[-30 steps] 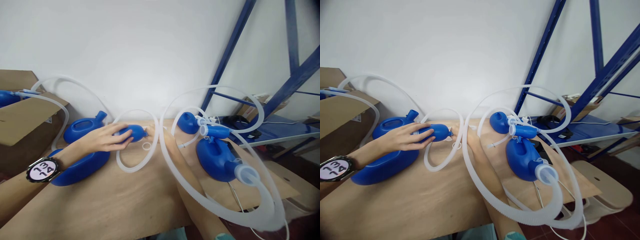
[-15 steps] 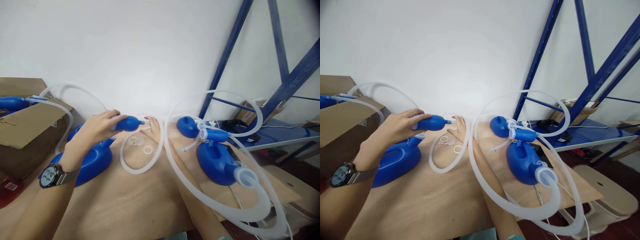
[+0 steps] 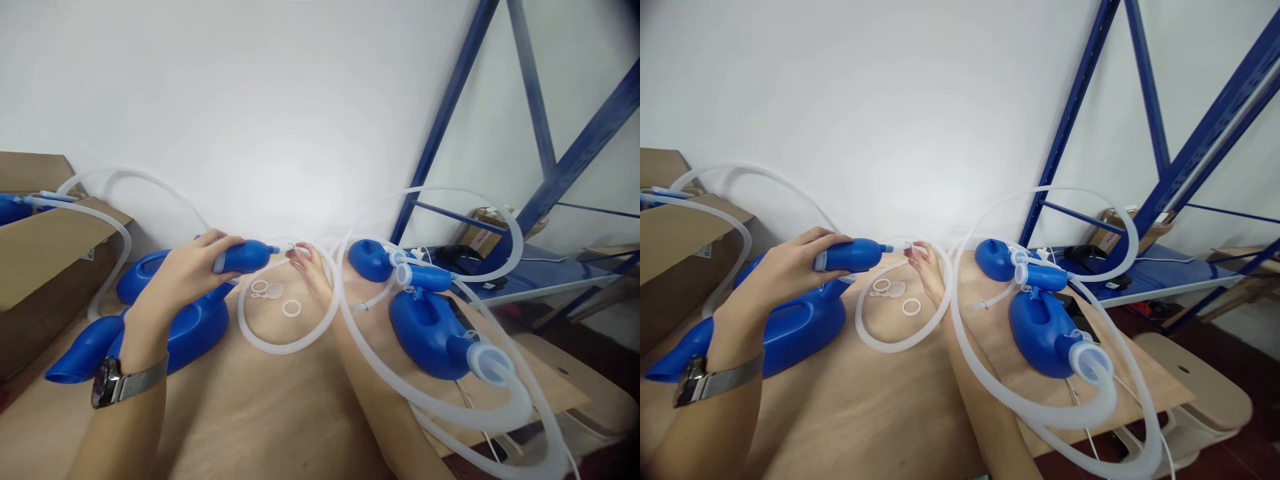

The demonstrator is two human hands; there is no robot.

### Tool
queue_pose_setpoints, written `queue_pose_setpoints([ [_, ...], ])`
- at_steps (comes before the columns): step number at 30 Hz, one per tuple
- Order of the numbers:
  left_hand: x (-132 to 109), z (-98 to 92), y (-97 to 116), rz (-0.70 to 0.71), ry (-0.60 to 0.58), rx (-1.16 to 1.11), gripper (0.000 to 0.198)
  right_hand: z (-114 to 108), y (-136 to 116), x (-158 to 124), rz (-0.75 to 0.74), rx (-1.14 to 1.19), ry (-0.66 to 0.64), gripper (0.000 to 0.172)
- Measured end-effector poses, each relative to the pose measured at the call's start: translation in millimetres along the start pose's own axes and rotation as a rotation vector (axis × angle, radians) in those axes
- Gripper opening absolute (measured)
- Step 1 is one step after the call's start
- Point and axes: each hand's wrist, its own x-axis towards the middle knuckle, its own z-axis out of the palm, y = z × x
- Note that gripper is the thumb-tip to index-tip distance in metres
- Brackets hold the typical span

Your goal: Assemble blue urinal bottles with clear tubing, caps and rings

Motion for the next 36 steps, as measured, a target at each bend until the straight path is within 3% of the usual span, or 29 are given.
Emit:
queue_pose_setpoints([
  [7, 1, 1.3, 0, 0.065, 0.059, 0.033, 0.049, 5, 4, 5, 0.047, 0.292, -0.161, 0.1],
  [14, -3, -4.5, 1, 0.09, 0.054, -0.079, 0.048, 3, 7, 7, 0.022, 0.32, -0.199, 0.115],
  [21, -2, -9.0, 6, 0.11, 0.064, -0.135, 0.05, -3, 1, 1, -0.039, 0.412, -0.175, 0.099],
  [29, -4, -12.8, 0, 0.057, 0.021, -0.142, 0.049, 1, 3, 0, -0.007, 0.418, -0.328, 0.088],
  [36, -6, -20.2, 7, 0.01, 0.012, -0.178, 0.051, 2, 8, 4, -0.083, 0.353, -0.33, 0.087],
])
